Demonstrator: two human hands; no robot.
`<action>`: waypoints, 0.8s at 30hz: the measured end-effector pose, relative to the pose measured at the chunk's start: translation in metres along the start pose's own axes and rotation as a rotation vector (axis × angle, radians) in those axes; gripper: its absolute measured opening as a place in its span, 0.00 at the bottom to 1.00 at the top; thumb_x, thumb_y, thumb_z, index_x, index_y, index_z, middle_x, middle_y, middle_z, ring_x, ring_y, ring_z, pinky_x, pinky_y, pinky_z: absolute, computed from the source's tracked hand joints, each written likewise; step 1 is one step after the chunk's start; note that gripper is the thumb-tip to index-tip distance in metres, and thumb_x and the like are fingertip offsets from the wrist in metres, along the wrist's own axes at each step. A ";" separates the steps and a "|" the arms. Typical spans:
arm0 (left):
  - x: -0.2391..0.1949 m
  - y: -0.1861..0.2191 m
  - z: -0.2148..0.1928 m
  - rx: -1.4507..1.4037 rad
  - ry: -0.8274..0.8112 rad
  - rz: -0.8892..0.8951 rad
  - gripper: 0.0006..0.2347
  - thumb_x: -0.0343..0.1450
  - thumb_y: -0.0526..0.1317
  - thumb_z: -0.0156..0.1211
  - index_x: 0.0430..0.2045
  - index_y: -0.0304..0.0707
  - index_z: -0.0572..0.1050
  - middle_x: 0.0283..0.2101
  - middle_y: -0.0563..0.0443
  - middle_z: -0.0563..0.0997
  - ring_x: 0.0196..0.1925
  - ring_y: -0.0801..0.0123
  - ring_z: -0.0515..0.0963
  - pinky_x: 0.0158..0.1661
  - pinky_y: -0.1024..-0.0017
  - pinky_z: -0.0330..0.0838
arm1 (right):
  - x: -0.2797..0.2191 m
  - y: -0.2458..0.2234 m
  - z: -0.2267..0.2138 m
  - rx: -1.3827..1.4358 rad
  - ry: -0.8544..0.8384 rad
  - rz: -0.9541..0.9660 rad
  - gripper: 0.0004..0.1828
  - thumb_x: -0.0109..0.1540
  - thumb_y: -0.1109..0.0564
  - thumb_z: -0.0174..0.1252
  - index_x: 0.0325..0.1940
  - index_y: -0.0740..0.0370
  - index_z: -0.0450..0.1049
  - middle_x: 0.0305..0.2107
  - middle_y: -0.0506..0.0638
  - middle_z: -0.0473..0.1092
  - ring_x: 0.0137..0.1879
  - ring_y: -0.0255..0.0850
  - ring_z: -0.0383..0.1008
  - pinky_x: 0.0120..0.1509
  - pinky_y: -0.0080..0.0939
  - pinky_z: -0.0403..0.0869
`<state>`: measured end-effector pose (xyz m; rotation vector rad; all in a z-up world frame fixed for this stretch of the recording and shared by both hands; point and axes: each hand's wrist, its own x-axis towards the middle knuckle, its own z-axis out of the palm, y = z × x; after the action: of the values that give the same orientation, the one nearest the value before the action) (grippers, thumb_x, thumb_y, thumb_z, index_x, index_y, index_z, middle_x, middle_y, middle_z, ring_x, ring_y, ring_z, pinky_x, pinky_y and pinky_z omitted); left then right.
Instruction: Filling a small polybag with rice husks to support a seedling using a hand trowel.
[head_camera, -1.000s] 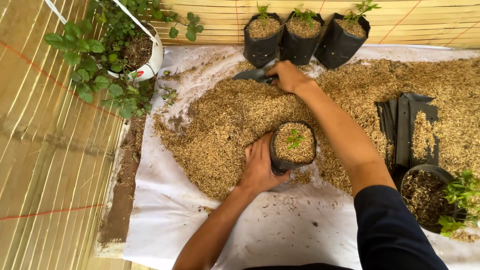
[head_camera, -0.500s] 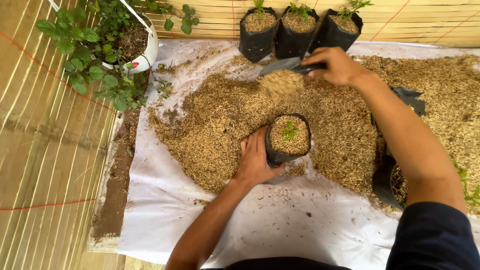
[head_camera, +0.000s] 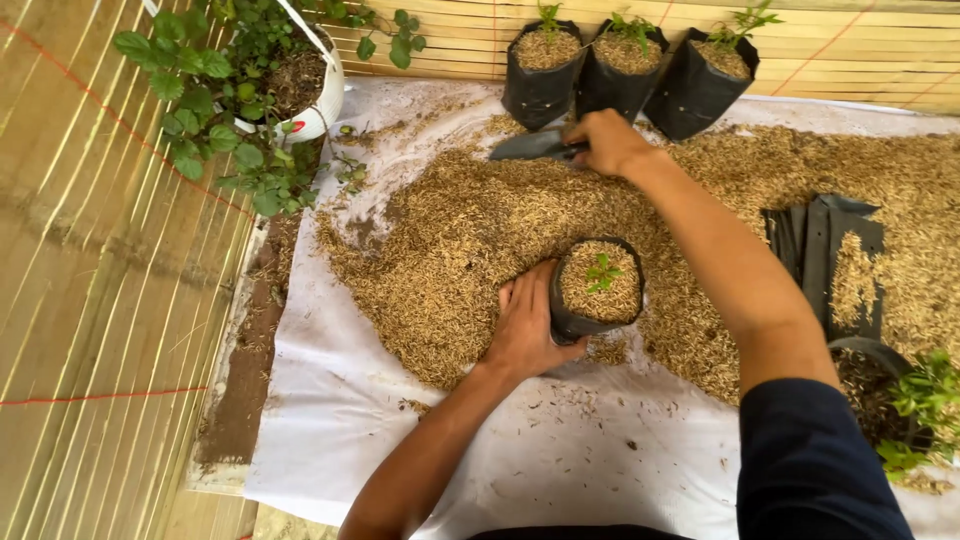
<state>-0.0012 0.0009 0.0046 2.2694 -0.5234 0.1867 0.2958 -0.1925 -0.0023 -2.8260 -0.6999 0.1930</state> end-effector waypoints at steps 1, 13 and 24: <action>0.000 0.001 -0.001 0.003 0.004 -0.007 0.47 0.54 0.51 0.71 0.66 0.27 0.54 0.61 0.34 0.66 0.63 0.48 0.68 0.59 0.56 0.57 | 0.005 -0.015 0.001 0.002 -0.003 -0.008 0.15 0.55 0.57 0.71 0.46 0.51 0.83 0.42 0.54 0.80 0.52 0.56 0.78 0.57 0.53 0.78; -0.001 -0.001 0.002 -0.024 0.010 0.009 0.46 0.54 0.51 0.70 0.65 0.27 0.55 0.61 0.34 0.66 0.63 0.48 0.67 0.58 0.56 0.57 | -0.028 0.000 -0.026 0.053 -0.056 -0.099 0.15 0.56 0.57 0.70 0.48 0.53 0.83 0.41 0.54 0.79 0.52 0.57 0.78 0.56 0.53 0.77; 0.002 -0.008 0.011 0.068 -0.048 -0.026 0.51 0.54 0.60 0.73 0.65 0.24 0.52 0.68 0.36 0.64 0.71 0.53 0.63 0.70 0.54 0.51 | -0.150 0.009 -0.125 0.060 0.072 0.168 0.25 0.60 0.71 0.62 0.62 0.67 0.74 0.55 0.66 0.70 0.55 0.63 0.73 0.69 0.60 0.68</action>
<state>0.0041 -0.0027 -0.0078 2.3502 -0.5193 0.1395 0.1907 -0.2944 0.1272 -2.8179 -0.4335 0.1364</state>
